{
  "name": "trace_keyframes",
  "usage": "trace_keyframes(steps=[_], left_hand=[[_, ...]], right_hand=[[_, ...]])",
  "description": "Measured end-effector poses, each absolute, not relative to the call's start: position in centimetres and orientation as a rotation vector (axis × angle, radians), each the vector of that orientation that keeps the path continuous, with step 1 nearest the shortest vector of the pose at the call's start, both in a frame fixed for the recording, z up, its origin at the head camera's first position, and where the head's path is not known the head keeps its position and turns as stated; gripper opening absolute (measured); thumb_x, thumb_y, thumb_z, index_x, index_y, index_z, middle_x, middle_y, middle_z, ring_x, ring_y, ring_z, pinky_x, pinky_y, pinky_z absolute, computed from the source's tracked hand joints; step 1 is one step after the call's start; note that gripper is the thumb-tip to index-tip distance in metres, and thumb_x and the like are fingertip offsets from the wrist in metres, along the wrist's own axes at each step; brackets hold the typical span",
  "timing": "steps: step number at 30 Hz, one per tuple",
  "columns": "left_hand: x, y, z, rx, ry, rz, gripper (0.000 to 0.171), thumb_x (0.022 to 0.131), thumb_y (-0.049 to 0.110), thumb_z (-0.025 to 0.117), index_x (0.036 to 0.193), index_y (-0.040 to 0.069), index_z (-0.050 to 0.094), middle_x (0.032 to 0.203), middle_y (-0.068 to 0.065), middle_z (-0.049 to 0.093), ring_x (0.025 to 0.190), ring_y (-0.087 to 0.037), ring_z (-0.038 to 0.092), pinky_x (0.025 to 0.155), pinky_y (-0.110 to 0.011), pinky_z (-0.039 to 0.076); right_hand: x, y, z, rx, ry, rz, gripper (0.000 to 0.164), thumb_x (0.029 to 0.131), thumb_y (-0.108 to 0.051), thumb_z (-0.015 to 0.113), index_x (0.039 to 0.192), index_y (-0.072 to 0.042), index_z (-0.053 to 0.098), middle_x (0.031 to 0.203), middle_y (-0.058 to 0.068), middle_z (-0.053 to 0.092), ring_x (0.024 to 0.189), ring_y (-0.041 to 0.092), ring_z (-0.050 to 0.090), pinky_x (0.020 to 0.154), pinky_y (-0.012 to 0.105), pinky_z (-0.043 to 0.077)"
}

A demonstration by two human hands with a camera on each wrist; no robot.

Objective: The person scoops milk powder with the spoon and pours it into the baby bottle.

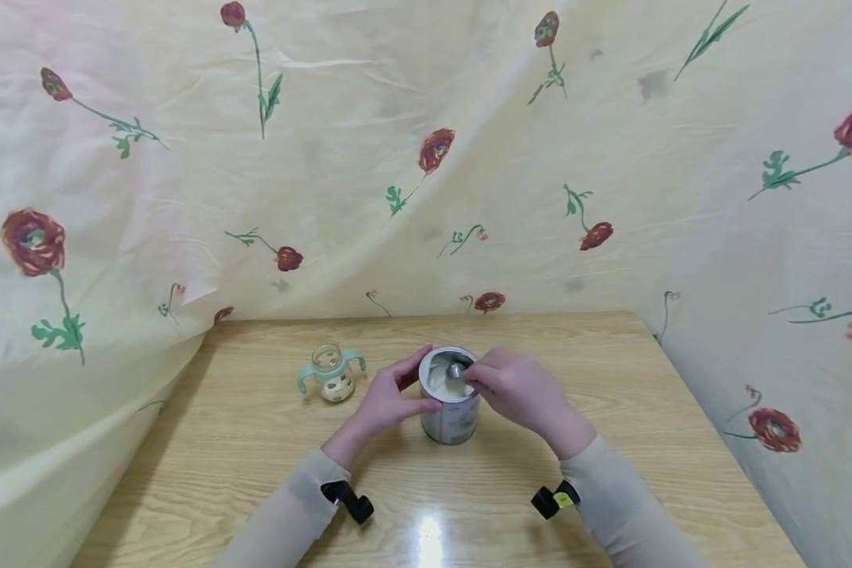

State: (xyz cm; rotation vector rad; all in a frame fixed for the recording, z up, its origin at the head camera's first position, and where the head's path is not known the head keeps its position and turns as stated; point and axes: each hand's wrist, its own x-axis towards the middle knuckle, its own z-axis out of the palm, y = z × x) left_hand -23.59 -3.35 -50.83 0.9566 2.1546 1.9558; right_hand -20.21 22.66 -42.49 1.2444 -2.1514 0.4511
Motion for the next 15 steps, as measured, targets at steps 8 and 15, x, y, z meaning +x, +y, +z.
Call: trace_keyframes(steps=[8,15], left_hand=[[-23.6,-3.3,-50.7,0.916,2.159,1.966,0.094,0.083,0.009,0.093,0.162,0.009,0.044,0.164,-0.008,0.049,0.148,-0.018,0.049,0.122,-0.035,0.04],[-23.7,-3.2,-50.9,0.911,2.175,1.963,0.092,0.082,0.009,0.094,0.162,0.011,0.047,0.162,-0.001,0.052,0.147,-0.016,0.05,0.121,-0.035,0.041]], right_hand=[[-19.7,21.7,-41.6,1.291,-2.293,0.403,0.028,0.072,0.009,0.092,0.092,-0.007,0.081,0.083,0.0,0.074,0.072,0.012,0.067,0.062,0.029,0.061],[-19.9,21.1,-40.9,1.189,-2.557,0.474,0.013,0.085,0.0,0.088,0.093,-0.009,0.084,0.082,-0.004,0.075,0.07,0.005,0.063,0.062,0.025,0.057]])
